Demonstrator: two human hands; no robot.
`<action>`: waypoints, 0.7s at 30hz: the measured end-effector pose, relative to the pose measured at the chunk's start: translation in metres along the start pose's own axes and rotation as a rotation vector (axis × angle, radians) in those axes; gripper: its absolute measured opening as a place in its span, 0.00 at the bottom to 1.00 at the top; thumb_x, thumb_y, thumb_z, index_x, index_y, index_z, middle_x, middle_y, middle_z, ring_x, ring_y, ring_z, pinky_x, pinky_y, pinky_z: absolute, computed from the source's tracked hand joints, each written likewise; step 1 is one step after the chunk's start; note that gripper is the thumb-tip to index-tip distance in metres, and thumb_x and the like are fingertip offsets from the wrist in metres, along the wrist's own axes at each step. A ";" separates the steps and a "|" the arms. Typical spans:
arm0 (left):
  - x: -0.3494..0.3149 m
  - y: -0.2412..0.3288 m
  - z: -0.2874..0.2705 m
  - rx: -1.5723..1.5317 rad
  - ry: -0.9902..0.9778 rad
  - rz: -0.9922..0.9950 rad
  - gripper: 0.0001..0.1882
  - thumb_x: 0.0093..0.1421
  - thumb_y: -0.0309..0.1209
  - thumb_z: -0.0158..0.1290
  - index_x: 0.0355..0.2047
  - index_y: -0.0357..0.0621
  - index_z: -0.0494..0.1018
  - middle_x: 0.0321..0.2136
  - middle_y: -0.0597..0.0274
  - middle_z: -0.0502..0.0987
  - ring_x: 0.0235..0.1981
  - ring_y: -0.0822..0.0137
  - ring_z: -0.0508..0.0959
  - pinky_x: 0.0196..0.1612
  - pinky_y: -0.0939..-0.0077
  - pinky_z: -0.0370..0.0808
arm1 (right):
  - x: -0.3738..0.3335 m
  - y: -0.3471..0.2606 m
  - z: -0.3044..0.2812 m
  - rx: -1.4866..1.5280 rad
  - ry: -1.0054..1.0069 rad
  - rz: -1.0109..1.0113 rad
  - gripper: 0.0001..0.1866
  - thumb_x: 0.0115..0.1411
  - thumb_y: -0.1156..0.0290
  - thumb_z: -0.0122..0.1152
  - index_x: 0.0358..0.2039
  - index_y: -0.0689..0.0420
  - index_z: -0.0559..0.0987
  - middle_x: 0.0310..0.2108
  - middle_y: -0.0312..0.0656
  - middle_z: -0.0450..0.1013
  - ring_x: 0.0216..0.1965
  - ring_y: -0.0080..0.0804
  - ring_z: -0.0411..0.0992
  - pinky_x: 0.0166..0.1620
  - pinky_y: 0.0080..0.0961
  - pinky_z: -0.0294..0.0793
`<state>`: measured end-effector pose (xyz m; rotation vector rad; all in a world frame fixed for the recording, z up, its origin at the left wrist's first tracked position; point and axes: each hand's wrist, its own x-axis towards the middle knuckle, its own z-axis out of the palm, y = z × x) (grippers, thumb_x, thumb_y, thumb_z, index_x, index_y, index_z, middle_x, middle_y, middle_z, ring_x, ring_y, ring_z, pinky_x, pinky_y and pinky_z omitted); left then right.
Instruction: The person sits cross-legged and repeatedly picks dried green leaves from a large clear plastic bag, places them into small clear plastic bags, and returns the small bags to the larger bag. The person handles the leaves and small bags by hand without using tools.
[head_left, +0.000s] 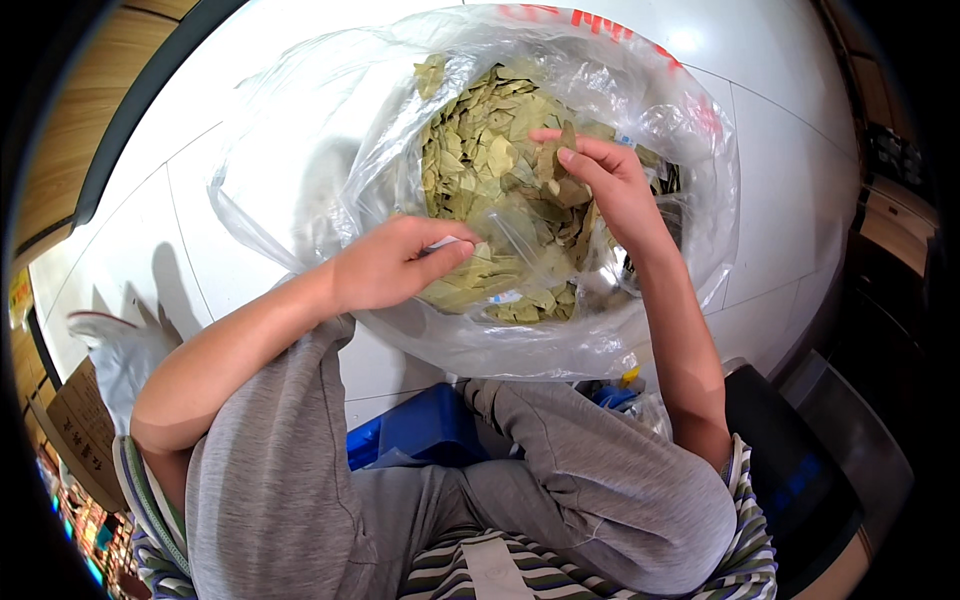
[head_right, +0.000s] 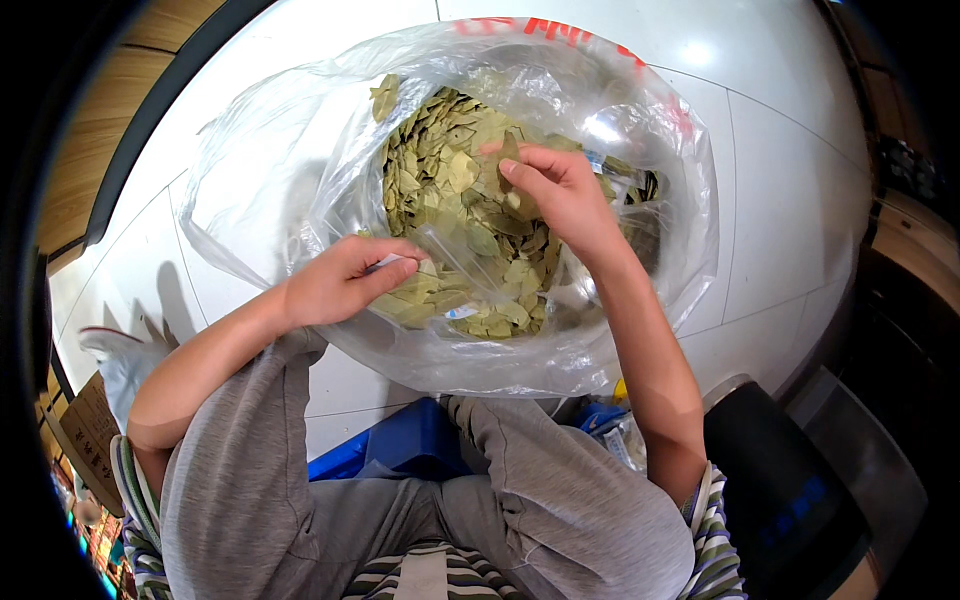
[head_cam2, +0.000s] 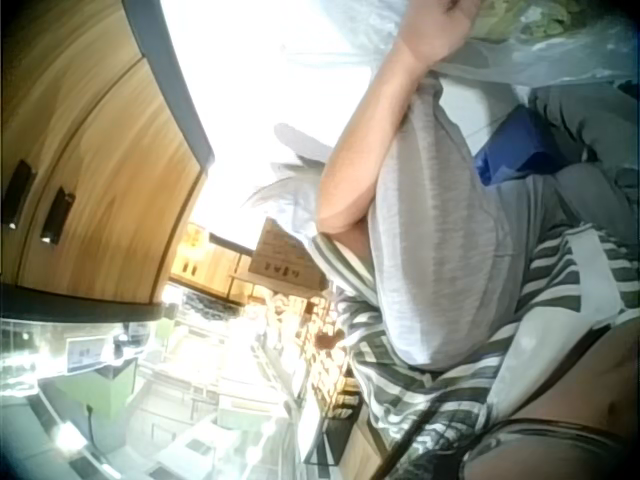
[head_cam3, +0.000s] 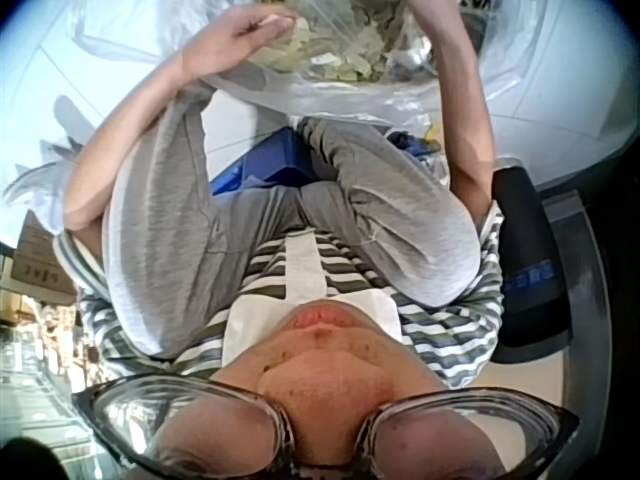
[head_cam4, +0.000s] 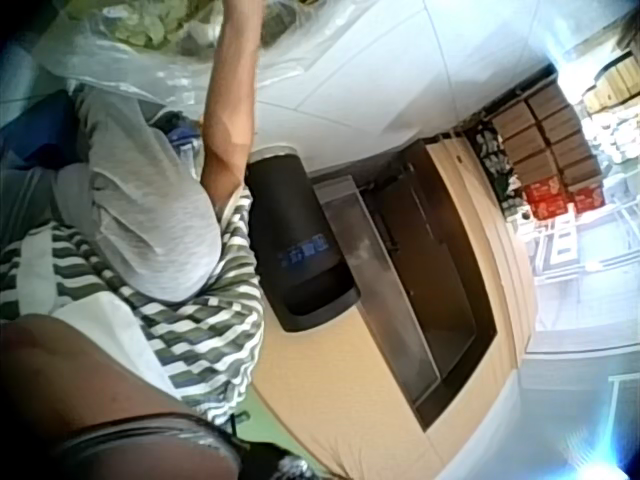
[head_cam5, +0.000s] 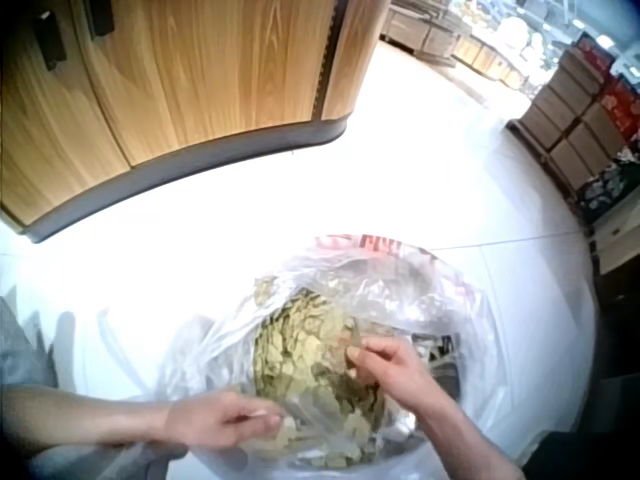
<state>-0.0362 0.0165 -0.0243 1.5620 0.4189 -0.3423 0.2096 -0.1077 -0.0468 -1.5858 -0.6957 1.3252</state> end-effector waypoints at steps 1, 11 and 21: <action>-0.001 -0.001 0.000 -0.015 0.012 0.006 0.14 0.71 0.34 0.46 0.48 0.38 0.75 0.24 0.63 0.75 0.25 0.76 0.68 0.30 0.76 0.67 | -0.001 0.000 0.002 0.002 -0.001 0.000 0.10 0.65 0.70 0.57 0.37 0.63 0.82 0.27 0.30 0.76 0.29 0.14 0.68 0.39 0.16 0.69; 0.001 -0.007 0.000 -0.054 0.028 -0.037 0.15 0.72 0.35 0.46 0.49 0.38 0.75 0.25 0.67 0.73 0.27 0.77 0.67 0.32 0.77 0.67 | -0.019 -0.006 -0.001 -0.007 0.124 -0.075 0.09 0.63 0.70 0.61 0.30 0.62 0.80 0.22 0.25 0.69 0.26 0.10 0.62 0.31 0.15 0.64; -0.001 0.001 -0.001 -0.023 -0.020 -0.017 0.14 0.71 0.35 0.47 0.48 0.39 0.76 0.21 0.64 0.70 0.24 0.77 0.65 0.29 0.76 0.65 | 0.019 0.024 -0.014 -0.763 0.285 -0.074 0.22 0.58 0.63 0.63 0.49 0.63 0.78 0.37 0.47 0.79 0.33 0.32 0.76 0.41 0.28 0.75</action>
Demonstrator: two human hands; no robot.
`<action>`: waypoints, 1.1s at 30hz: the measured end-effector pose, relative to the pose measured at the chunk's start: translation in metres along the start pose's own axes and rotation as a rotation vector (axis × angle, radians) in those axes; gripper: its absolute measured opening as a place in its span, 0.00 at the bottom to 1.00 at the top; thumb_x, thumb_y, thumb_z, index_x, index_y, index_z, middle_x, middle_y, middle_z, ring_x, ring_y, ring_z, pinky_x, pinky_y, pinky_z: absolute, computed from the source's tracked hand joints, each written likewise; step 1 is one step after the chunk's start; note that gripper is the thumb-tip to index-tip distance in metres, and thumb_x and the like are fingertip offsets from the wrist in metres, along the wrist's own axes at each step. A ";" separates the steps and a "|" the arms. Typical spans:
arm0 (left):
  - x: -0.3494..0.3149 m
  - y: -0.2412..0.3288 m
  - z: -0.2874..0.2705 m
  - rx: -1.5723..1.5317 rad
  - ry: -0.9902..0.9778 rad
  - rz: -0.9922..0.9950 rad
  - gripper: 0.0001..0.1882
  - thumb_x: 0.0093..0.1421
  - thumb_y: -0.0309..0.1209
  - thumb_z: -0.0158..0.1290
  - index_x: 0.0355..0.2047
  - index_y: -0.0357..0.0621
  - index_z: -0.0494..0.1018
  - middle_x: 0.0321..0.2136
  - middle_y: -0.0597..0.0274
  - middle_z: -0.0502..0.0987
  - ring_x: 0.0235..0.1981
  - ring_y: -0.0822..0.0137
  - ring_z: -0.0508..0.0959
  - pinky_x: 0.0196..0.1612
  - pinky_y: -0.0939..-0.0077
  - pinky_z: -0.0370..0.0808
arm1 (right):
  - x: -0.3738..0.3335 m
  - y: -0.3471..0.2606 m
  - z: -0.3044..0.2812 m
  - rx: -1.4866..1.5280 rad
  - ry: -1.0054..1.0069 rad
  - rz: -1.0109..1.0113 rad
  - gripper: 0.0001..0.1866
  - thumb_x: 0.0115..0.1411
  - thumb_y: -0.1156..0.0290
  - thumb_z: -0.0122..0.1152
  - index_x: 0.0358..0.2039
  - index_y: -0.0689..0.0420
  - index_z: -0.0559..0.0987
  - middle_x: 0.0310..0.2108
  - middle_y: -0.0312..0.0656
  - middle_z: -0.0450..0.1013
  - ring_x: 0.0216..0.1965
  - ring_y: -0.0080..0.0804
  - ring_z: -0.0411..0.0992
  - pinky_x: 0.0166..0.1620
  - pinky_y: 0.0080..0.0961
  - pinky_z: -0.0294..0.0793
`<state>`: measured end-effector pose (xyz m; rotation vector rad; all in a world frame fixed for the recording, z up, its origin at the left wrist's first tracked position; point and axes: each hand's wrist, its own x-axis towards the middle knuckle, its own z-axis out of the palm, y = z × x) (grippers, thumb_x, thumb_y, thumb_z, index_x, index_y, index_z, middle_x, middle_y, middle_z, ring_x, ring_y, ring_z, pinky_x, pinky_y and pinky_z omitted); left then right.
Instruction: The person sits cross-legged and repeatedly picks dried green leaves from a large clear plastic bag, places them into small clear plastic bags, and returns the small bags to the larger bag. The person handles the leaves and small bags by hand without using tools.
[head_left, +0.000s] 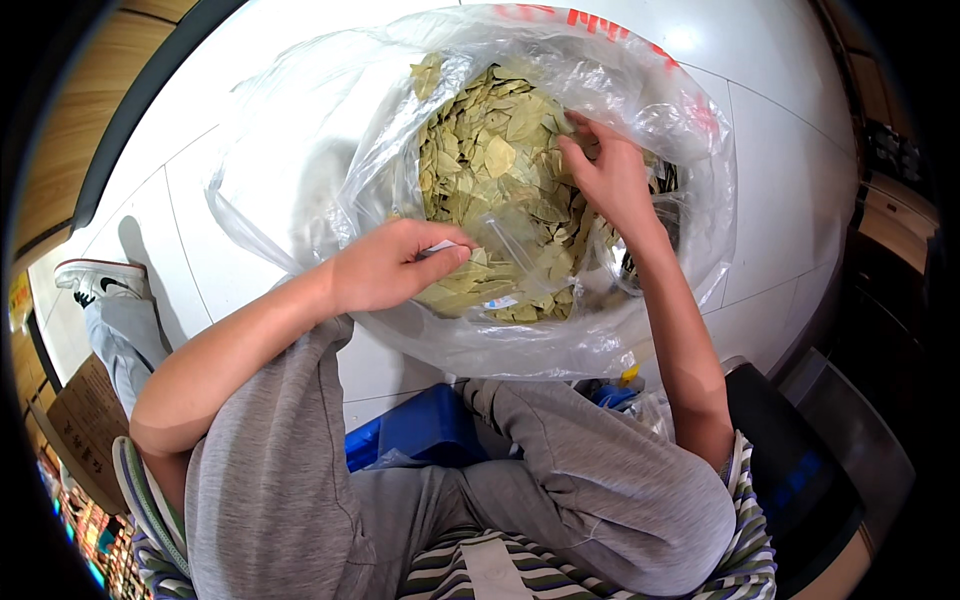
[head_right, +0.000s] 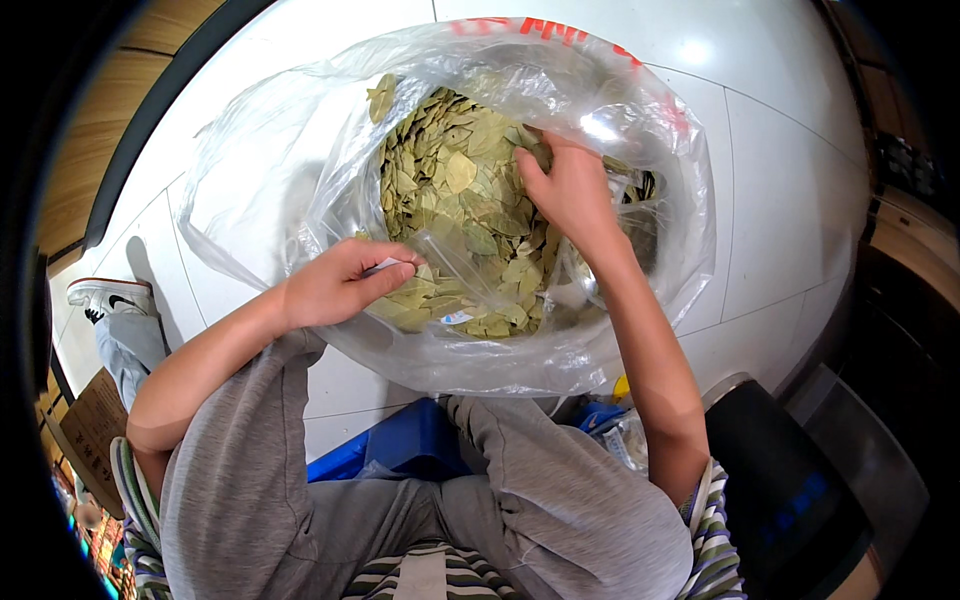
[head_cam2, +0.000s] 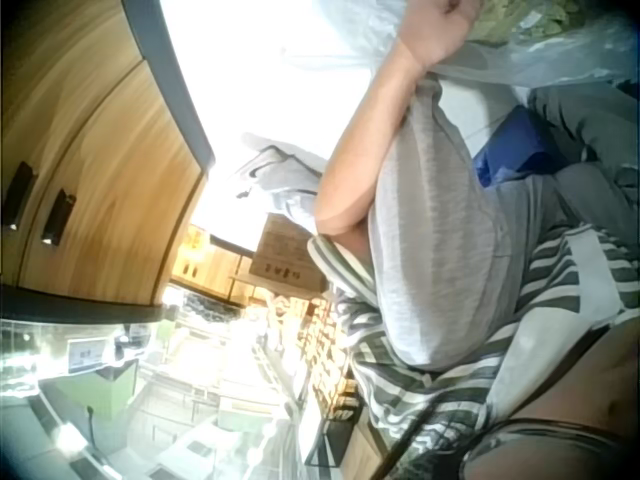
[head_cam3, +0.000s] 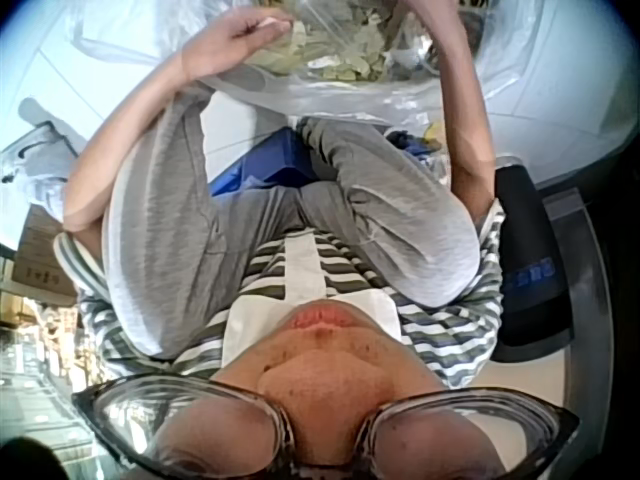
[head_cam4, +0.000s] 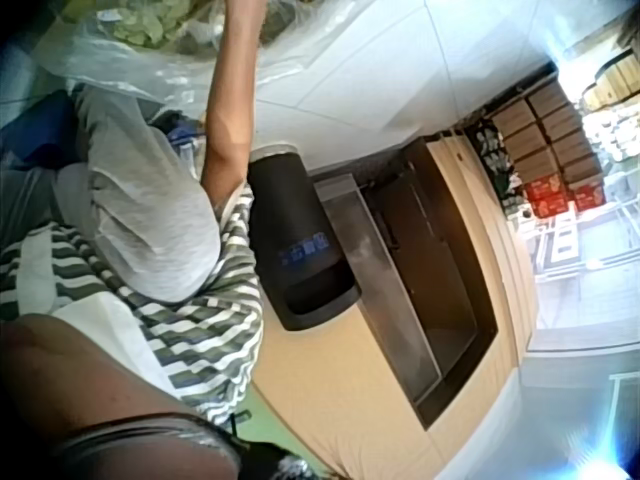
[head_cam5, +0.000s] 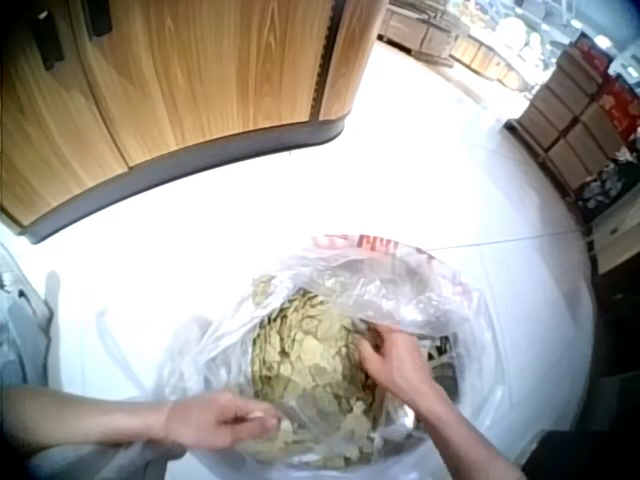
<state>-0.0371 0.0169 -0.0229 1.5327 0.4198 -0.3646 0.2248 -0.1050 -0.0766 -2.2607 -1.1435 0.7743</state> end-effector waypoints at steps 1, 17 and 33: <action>0.002 0.002 0.000 0.012 -0.009 -0.006 0.14 0.71 0.35 0.47 0.48 0.39 0.76 0.20 0.64 0.70 0.23 0.77 0.65 0.29 0.76 0.65 | 0.007 0.006 0.007 -0.077 0.075 -0.081 0.24 0.58 0.61 0.63 0.50 0.62 0.77 0.37 0.47 0.79 0.34 0.36 0.77 0.42 0.30 0.75; 0.000 -0.003 0.002 0.021 0.016 0.036 0.15 0.70 0.35 0.47 0.47 0.39 0.76 0.19 0.62 0.70 0.22 0.75 0.65 0.29 0.75 0.66 | 0.025 0.007 0.013 0.351 -0.115 0.024 0.13 0.58 0.65 0.64 0.42 0.56 0.81 0.36 0.38 0.80 0.38 0.26 0.77 0.44 0.25 0.75; 0.000 -0.009 -0.002 -0.109 0.021 -0.118 0.16 0.71 0.37 0.47 0.48 0.38 0.75 0.27 0.72 0.72 0.30 0.80 0.66 0.35 0.80 0.67 | -0.026 -0.024 -0.032 0.953 -0.196 0.108 0.09 0.61 0.77 0.61 0.41 0.64 0.80 0.36 0.40 0.80 0.36 0.22 0.78 0.41 0.17 0.76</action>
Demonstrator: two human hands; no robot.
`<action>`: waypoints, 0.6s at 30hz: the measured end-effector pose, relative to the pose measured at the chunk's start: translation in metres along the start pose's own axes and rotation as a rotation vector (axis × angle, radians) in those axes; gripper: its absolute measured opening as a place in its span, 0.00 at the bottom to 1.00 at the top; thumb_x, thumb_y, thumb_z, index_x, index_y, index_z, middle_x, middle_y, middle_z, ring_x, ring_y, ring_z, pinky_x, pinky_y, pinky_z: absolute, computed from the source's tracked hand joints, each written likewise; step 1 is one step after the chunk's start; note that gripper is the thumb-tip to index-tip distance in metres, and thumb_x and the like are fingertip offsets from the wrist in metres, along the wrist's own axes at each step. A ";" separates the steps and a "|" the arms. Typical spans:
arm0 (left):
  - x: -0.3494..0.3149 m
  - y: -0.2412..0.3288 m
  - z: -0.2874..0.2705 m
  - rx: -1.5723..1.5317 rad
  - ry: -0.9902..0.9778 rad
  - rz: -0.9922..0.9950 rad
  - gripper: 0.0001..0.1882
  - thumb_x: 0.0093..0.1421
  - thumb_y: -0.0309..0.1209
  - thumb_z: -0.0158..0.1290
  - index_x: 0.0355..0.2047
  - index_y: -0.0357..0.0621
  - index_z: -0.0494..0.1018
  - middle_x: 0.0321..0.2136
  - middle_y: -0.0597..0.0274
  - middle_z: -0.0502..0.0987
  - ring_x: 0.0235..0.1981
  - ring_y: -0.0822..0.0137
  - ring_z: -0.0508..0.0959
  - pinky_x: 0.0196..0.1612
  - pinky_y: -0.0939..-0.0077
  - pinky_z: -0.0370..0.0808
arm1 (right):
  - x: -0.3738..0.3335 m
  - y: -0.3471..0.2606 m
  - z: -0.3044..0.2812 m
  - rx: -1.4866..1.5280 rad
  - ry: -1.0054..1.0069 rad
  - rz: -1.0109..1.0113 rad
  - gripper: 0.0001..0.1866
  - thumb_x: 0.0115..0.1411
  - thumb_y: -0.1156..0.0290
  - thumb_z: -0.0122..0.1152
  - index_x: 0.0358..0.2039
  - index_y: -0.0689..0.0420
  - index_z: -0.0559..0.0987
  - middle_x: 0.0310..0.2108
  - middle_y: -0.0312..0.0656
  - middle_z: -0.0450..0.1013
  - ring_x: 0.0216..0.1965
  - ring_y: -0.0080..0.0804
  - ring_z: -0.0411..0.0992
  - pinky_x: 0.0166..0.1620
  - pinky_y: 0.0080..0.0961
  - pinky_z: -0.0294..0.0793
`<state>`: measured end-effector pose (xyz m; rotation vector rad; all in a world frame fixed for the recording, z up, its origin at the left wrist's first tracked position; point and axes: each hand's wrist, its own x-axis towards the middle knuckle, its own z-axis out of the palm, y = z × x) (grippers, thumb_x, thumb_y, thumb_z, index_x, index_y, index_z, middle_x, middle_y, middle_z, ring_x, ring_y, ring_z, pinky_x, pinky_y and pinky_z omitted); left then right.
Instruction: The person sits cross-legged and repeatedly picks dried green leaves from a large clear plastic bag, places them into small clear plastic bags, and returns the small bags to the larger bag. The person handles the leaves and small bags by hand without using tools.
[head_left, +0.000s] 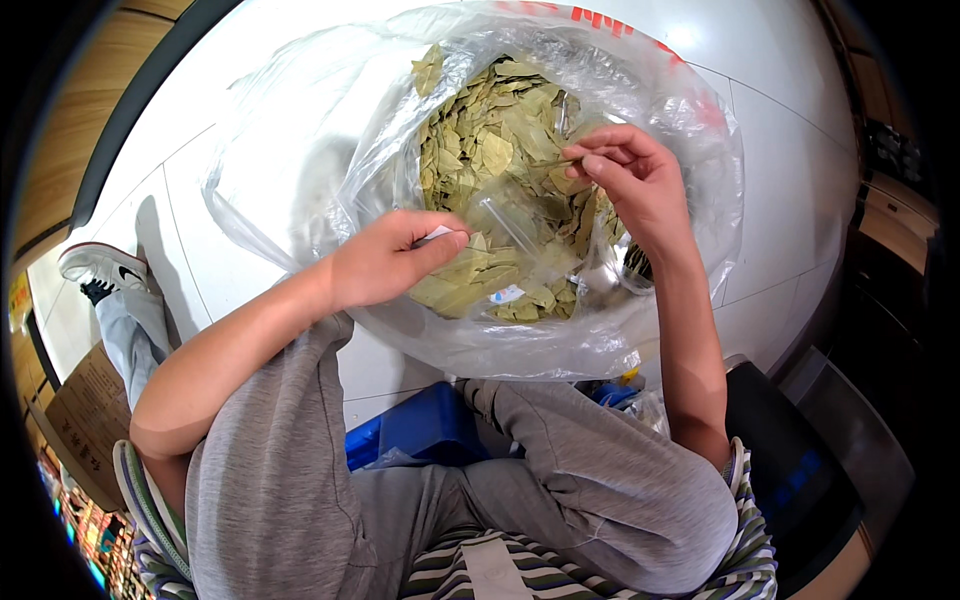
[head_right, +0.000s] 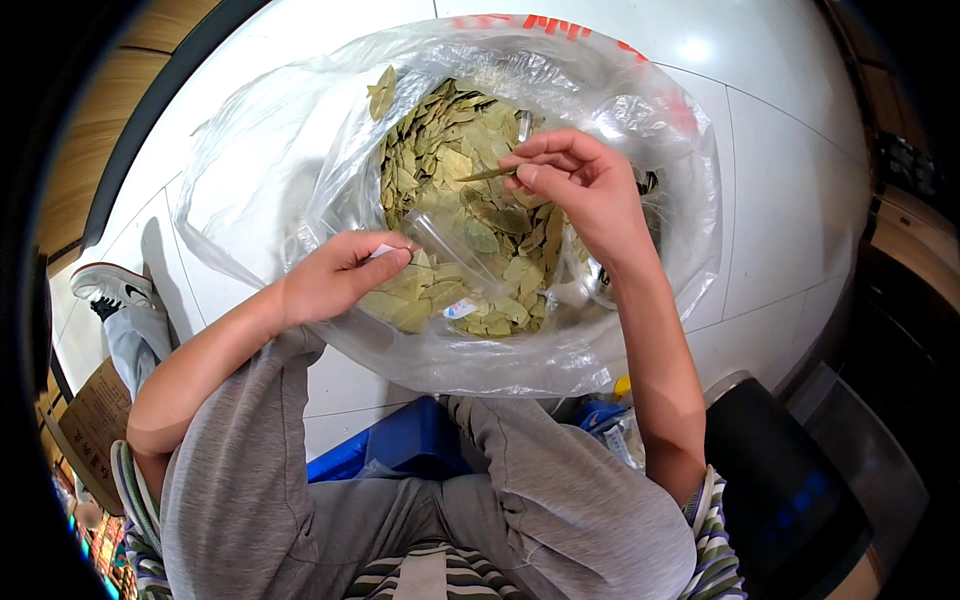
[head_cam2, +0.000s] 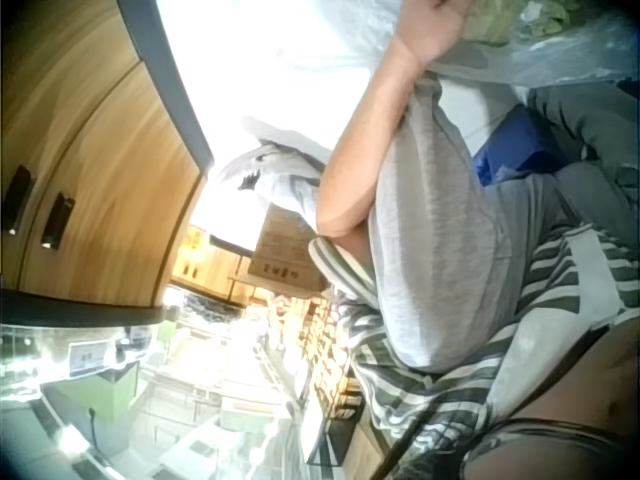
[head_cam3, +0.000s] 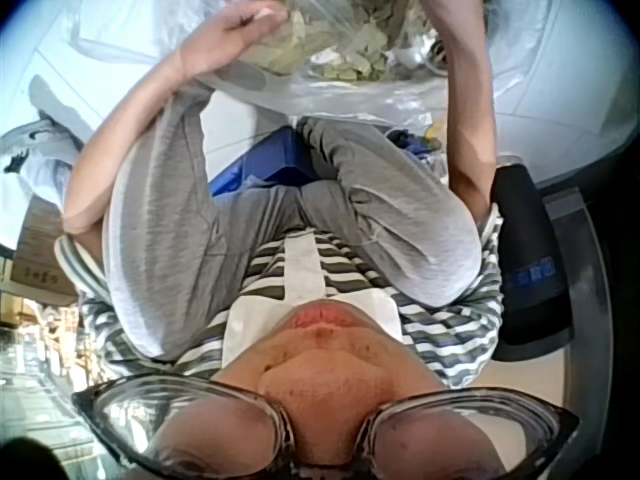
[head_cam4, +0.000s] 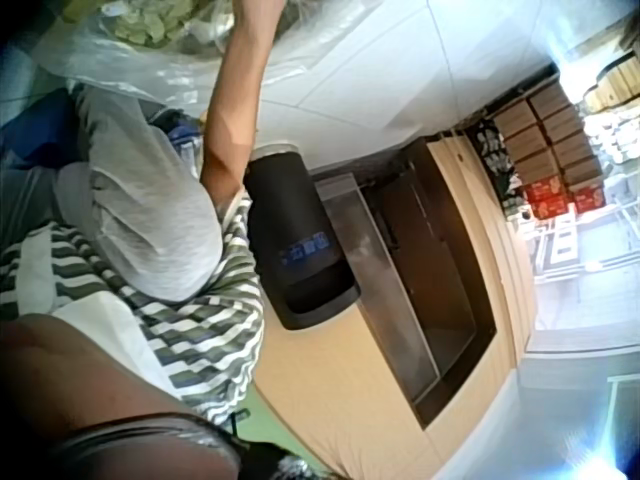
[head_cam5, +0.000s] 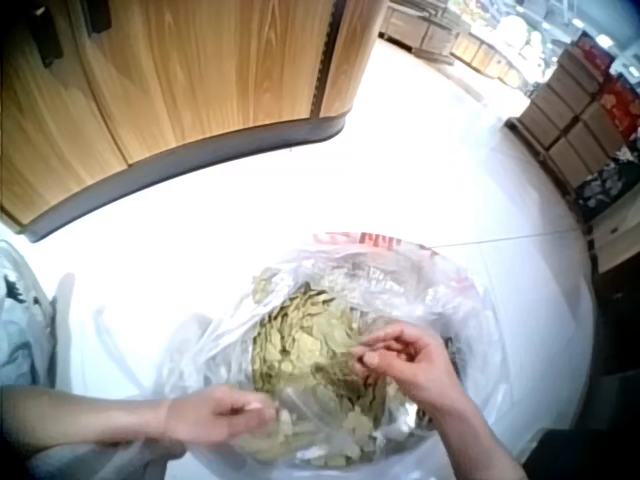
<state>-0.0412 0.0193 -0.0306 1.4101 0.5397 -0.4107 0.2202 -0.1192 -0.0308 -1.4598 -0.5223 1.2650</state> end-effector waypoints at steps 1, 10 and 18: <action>0.000 -0.003 0.000 -0.020 0.011 0.035 0.16 0.72 0.37 0.47 0.48 0.38 0.75 0.27 0.73 0.71 0.31 0.80 0.66 0.36 0.81 0.67 | -0.003 -0.002 0.001 0.013 -0.032 -0.058 0.09 0.61 0.78 0.61 0.42 0.64 0.80 0.37 0.40 0.80 0.38 0.23 0.78 0.42 0.17 0.76; -0.001 0.008 -0.002 0.009 -0.007 -0.026 0.16 0.72 0.37 0.46 0.48 0.37 0.75 0.31 0.71 0.74 0.34 0.80 0.68 0.40 0.80 0.68 | -0.015 -0.010 0.009 -0.081 0.020 -0.252 0.14 0.58 0.84 0.62 0.45 0.65 0.78 0.42 0.40 0.77 0.41 0.21 0.76 0.44 0.17 0.75; 0.002 0.003 -0.003 -0.003 0.016 -0.005 0.16 0.72 0.36 0.46 0.47 0.36 0.74 0.31 0.69 0.74 0.35 0.79 0.68 0.42 0.80 0.68 | -0.016 -0.013 -0.001 -0.200 0.032 -0.164 0.16 0.56 0.84 0.64 0.46 0.66 0.77 0.35 0.33 0.74 0.36 0.15 0.72 0.40 0.13 0.73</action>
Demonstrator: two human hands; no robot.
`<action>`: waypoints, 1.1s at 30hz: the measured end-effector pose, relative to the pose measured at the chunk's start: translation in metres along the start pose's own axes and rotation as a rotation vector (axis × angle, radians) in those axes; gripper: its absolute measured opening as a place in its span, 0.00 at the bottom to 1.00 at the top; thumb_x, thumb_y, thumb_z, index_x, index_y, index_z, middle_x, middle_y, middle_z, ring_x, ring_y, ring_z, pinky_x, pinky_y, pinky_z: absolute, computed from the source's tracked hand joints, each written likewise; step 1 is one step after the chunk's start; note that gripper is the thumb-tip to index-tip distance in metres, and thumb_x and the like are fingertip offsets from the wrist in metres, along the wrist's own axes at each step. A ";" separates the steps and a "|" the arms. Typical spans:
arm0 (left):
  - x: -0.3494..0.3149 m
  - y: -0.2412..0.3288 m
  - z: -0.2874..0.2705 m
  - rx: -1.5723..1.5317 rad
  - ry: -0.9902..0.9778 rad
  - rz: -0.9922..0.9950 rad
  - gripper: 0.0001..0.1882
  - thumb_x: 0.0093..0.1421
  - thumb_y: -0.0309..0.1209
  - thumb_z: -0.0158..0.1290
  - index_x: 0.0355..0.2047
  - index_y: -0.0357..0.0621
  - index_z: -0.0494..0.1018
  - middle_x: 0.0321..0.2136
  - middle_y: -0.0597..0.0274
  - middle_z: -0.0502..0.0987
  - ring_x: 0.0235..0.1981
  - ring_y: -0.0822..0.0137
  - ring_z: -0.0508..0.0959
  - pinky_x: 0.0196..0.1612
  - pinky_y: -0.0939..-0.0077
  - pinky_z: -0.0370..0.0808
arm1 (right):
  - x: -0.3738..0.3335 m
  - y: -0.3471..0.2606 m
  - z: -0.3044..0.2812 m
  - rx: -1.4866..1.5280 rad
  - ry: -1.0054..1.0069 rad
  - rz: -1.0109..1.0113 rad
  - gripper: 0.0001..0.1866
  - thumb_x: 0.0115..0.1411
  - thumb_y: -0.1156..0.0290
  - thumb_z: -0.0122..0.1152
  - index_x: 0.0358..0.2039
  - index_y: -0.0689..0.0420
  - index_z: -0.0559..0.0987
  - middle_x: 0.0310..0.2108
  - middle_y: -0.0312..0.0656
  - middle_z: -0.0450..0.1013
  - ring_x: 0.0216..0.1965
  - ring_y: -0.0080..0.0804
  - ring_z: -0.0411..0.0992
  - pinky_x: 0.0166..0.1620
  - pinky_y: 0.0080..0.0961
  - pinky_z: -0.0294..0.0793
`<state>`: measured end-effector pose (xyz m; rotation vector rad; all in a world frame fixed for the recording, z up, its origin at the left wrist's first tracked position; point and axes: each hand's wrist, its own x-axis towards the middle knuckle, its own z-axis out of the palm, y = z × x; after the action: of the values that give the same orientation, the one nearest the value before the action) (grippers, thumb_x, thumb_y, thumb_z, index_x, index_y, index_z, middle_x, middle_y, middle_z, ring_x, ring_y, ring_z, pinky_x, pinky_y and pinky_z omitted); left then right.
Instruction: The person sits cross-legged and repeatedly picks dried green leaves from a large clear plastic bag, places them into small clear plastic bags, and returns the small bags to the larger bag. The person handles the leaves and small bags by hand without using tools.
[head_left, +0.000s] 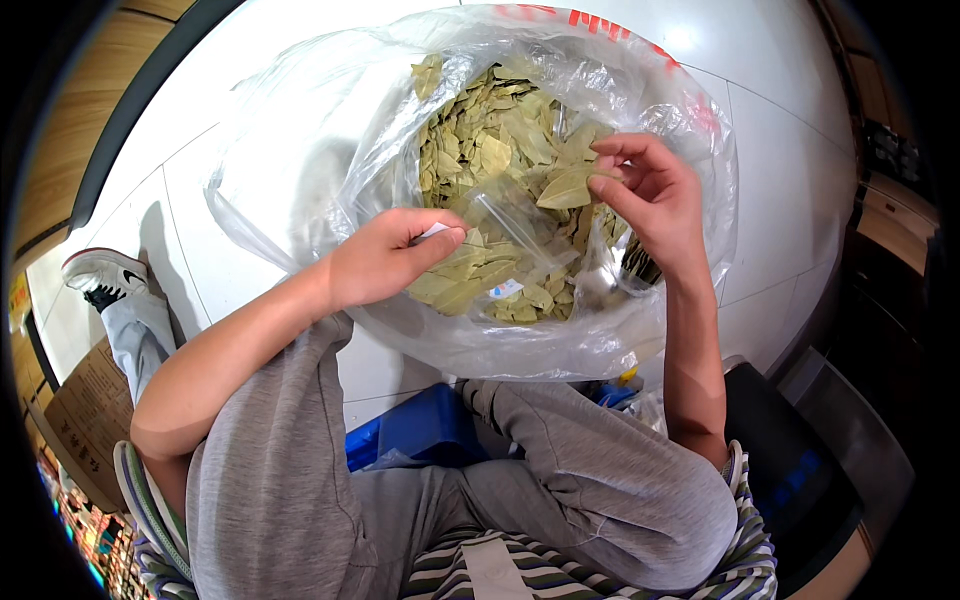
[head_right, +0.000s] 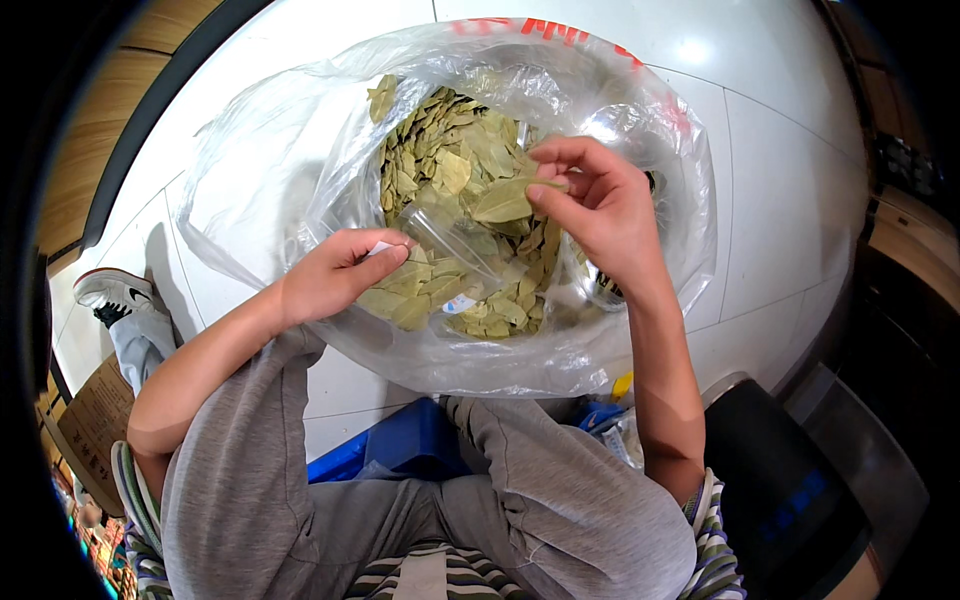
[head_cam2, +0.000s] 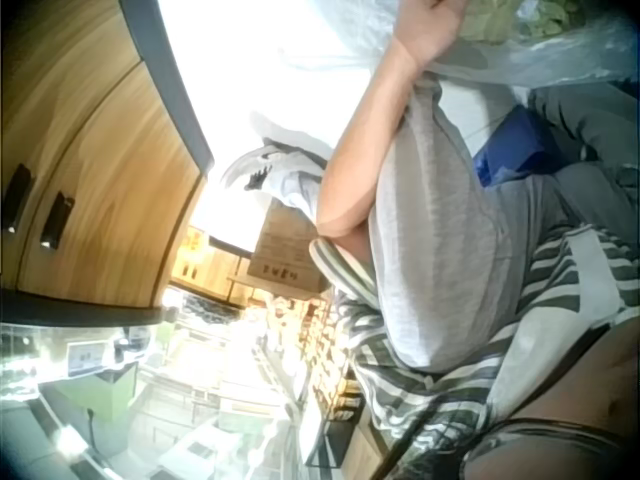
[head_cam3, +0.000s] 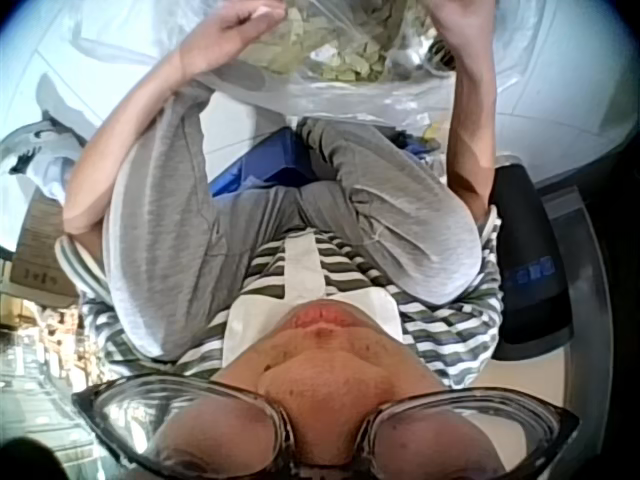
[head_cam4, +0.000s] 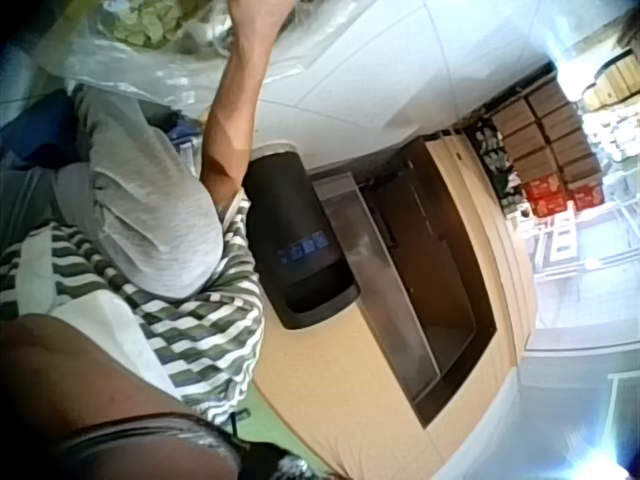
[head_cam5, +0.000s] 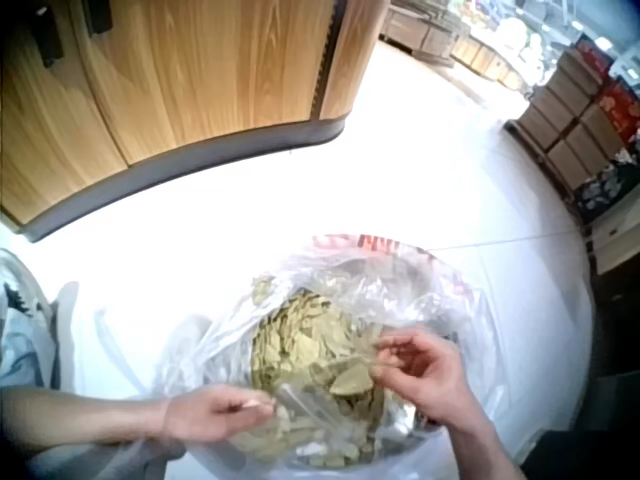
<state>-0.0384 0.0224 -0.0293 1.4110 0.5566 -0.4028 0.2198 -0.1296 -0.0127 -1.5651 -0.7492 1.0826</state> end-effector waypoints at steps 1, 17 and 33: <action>-0.001 0.001 0.000 0.002 0.001 -0.011 0.16 0.72 0.36 0.46 0.47 0.36 0.74 0.32 0.69 0.74 0.35 0.79 0.69 0.42 0.80 0.69 | -0.001 0.001 0.002 0.054 -0.076 0.043 0.16 0.56 0.84 0.64 0.46 0.65 0.77 0.35 0.33 0.74 0.36 0.15 0.72 0.39 0.12 0.73; 0.003 -0.001 0.002 -0.066 0.017 0.028 0.18 0.74 0.37 0.41 0.50 0.37 0.74 0.37 0.70 0.77 0.40 0.80 0.71 0.45 0.81 0.71 | -0.007 0.002 0.037 -0.195 -0.160 0.018 0.14 0.55 0.75 0.67 0.42 0.65 0.77 0.30 0.34 0.79 0.35 0.17 0.75 0.45 0.22 0.74; -0.002 0.006 0.004 -0.253 0.050 0.039 0.18 0.74 0.39 0.40 0.49 0.40 0.74 0.36 0.71 0.76 0.36 0.81 0.71 0.42 0.82 0.70 | -0.018 -0.003 0.054 -0.289 -0.219 -0.004 0.08 0.50 0.73 0.72 0.28 0.61 0.80 0.32 0.38 0.76 0.39 0.29 0.74 0.48 0.24 0.70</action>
<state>-0.0358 0.0192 -0.0235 1.1888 0.5978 -0.2569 0.1640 -0.1228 -0.0073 -1.6996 -1.0967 1.1960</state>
